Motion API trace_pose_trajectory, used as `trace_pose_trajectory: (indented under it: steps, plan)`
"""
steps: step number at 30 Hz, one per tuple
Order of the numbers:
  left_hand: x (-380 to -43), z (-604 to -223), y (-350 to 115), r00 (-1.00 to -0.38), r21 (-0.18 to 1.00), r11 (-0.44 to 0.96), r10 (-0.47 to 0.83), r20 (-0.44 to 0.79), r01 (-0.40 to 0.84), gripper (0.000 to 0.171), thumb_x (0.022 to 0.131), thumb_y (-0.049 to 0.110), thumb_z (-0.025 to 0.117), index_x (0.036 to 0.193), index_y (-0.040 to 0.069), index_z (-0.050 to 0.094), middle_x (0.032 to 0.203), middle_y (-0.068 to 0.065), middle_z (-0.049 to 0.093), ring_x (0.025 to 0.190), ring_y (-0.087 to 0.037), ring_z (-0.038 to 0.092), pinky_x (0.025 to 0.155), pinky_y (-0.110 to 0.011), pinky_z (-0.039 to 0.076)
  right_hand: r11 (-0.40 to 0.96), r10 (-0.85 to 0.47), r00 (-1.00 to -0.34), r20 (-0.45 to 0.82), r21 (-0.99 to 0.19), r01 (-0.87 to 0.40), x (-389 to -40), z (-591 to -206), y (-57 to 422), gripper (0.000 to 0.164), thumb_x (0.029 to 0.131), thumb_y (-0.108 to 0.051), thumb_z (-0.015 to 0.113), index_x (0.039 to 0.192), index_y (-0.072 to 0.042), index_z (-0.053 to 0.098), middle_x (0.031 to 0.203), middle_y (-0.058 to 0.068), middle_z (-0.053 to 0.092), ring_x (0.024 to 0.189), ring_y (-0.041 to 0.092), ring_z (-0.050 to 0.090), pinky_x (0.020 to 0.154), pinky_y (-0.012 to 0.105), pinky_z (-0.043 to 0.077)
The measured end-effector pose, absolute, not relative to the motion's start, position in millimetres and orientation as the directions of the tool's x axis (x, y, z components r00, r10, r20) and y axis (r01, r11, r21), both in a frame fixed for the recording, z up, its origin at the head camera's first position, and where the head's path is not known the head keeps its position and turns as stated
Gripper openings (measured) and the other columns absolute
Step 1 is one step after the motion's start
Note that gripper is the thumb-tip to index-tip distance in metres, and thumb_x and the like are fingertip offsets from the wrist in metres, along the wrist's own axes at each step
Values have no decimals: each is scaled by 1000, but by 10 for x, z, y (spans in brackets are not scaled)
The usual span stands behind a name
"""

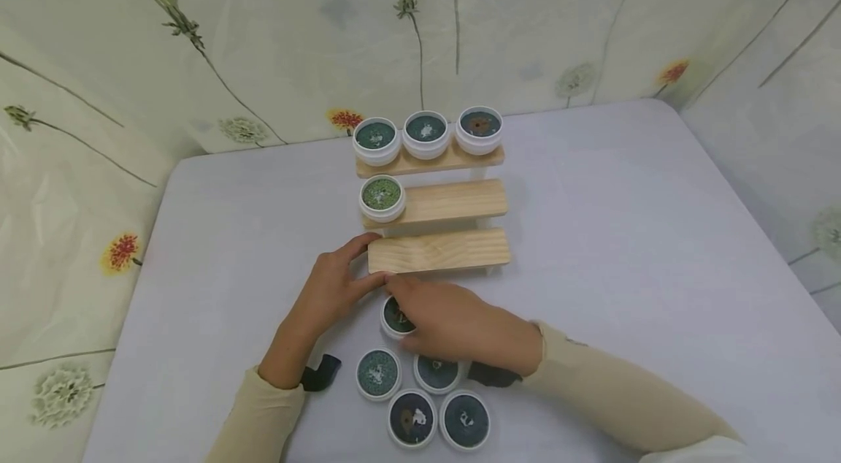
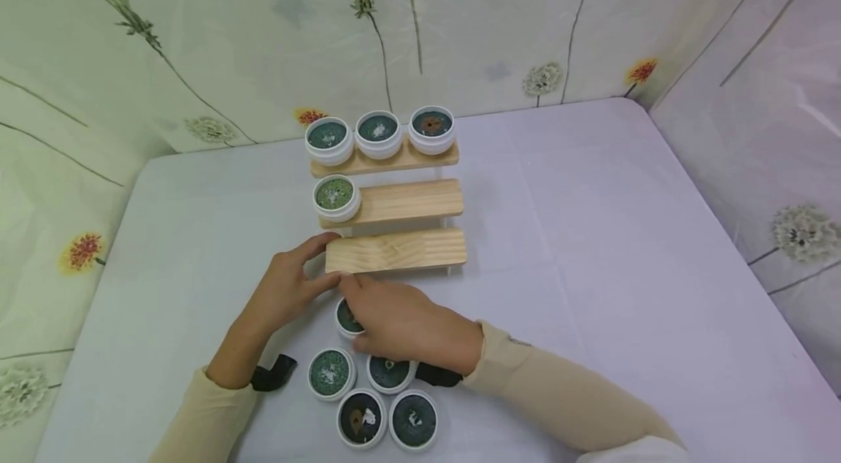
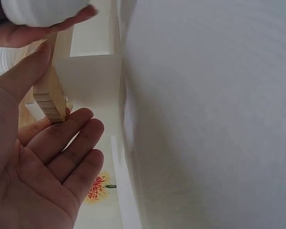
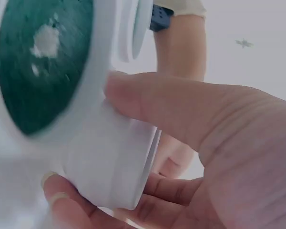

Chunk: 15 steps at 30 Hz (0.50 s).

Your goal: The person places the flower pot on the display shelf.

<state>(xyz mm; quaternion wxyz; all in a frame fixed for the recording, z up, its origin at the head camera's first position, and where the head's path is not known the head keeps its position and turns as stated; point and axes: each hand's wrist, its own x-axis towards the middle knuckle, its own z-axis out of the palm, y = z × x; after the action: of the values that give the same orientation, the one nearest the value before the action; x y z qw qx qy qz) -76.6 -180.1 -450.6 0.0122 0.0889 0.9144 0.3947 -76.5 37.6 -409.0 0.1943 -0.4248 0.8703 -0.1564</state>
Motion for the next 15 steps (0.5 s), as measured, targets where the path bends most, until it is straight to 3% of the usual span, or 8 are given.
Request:
trace_pose_trajectory:
  steps: [6,11,15]
  plan:
    - [-762,-4495,-1807,-986,720,679,162,42,142,65,88,33,86,145,16,61,139,-13,67,132,-31,60,109,-52,48,598,-779,-609,-150,-466,-652,-840,-3904,502,69,88,-31,86,142,-6,52,125,8,61,106,21,65,87,38,57]
    - [-762,-4491,-1797,-987,716,686,155,27,128,66,86,35,87,145,18,61,141,-12,66,134,-31,59,111,-52,46,606,-753,-656,-55,-448,-658,-929,-3729,632,71,88,-32,87,143,-4,53,129,11,59,111,22,65,93,39,57]
    - [-760,-4486,-1792,-988,717,687,154,17,119,65,87,33,87,145,18,61,141,-12,65,134,-31,59,112,-53,45,641,-700,-714,-30,-467,-609,-1040,-3574,732,72,89,-33,86,147,-5,53,128,12,56,105,22,65,89,38,58]
